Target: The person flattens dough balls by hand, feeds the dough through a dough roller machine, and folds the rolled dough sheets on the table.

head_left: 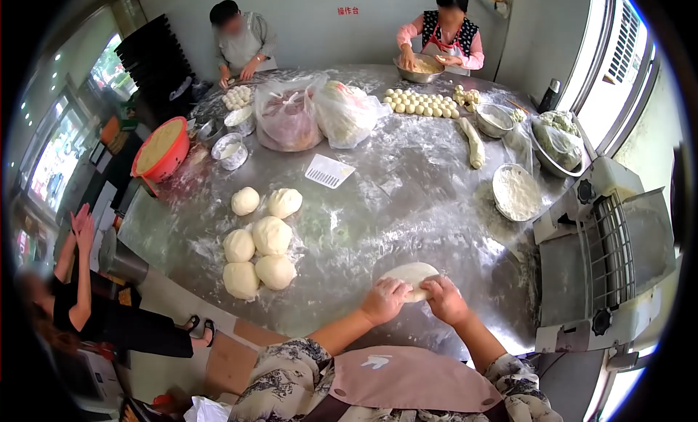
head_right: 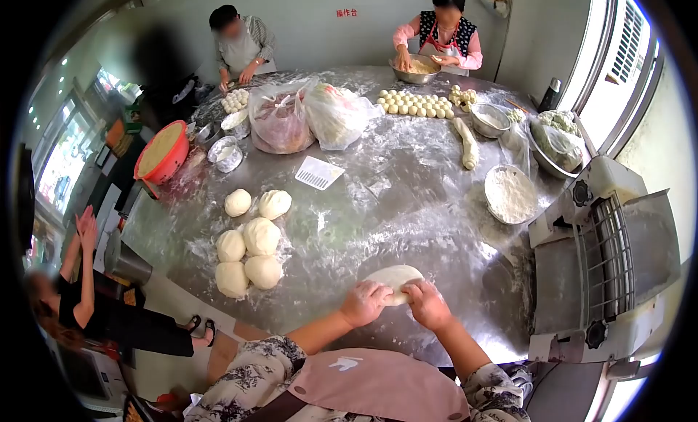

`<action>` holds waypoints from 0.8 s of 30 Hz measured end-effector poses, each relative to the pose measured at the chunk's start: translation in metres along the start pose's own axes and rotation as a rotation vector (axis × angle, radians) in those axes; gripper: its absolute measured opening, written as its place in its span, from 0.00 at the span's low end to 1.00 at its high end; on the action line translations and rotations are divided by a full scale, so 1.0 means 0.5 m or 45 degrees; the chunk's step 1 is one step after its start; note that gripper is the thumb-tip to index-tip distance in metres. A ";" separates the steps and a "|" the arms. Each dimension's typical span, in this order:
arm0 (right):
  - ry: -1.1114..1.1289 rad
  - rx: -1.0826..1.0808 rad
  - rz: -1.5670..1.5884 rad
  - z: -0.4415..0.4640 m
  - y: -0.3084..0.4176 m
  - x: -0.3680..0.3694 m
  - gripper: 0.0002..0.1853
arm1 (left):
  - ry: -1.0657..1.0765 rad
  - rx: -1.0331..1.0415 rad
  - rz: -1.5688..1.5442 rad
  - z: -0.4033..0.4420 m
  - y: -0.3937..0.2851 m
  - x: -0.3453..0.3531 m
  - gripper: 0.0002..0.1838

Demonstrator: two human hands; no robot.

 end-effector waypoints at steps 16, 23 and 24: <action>-0.111 1.286 0.221 -0.071 -0.261 0.108 0.28 | 0.262 -0.296 0.272 0.117 0.018 0.108 0.49; 0.234 1.359 0.562 -0.065 -0.242 0.121 0.31 | 0.109 -0.301 0.023 0.082 0.041 0.060 0.51; 0.200 1.168 0.309 -0.056 -0.226 0.117 0.31 | 0.045 -0.356 0.013 0.061 0.045 0.036 0.51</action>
Point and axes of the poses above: each hand's wrist, its own z-axis towards the middle knuckle, its own x-axis out of the palm, y = z × x, the point moved 9 cm from there along z, towards the middle knuckle, and after that the axes turned 12 degrees about y, right-handed, at the moved point
